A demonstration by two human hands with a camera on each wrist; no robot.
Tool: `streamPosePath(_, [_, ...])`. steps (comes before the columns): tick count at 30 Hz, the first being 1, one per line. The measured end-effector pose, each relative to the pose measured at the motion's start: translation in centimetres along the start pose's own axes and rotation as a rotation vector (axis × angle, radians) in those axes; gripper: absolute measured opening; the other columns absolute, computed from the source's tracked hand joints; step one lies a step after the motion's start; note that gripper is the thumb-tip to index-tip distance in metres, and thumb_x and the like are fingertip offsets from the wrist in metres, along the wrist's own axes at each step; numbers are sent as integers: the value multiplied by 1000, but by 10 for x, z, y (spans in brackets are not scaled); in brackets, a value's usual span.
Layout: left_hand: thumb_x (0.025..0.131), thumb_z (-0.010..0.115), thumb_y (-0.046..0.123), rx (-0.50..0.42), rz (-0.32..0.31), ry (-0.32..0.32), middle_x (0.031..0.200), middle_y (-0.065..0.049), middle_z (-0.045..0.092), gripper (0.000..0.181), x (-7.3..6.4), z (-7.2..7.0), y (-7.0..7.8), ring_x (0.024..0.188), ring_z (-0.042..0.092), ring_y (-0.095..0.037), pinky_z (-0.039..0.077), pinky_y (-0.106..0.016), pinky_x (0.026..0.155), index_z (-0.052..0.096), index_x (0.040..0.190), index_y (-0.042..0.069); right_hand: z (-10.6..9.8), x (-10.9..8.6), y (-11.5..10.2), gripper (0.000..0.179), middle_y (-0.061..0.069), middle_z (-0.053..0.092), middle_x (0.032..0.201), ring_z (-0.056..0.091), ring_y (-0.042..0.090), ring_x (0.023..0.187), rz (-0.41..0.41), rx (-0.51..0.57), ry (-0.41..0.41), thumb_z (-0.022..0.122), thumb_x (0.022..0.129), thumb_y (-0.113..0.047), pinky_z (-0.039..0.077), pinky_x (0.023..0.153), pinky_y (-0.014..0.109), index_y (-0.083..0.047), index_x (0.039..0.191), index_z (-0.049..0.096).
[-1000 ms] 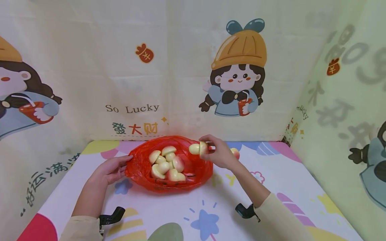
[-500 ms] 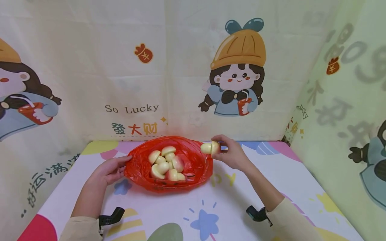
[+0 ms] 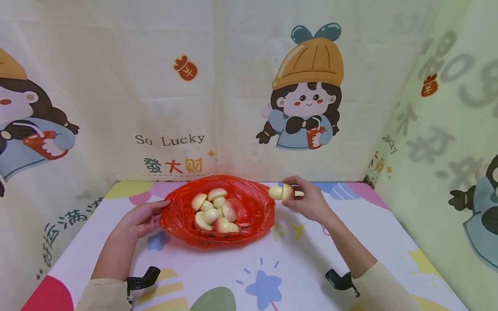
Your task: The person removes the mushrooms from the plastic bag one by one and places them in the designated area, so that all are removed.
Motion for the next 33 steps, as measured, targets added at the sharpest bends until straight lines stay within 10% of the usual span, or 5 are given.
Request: streamPosePath(33, [101, 70, 24, 0, -14, 16, 99, 0, 79, 7, 0, -2, -2, 94, 79, -19, 64, -36, 90, 76, 99, 21, -9, -25, 37, 51, 15, 67, 125, 69, 37, 112, 1, -127, 50, 88, 79, -8, 63, 82, 33, -5, 125, 66])
Point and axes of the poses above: each hand's wrist, its own x-axis towards the middle knuckle, its own z-axis out of the palm, y = z × x, the point moved 7 cm from there along x, towards the middle knuckle
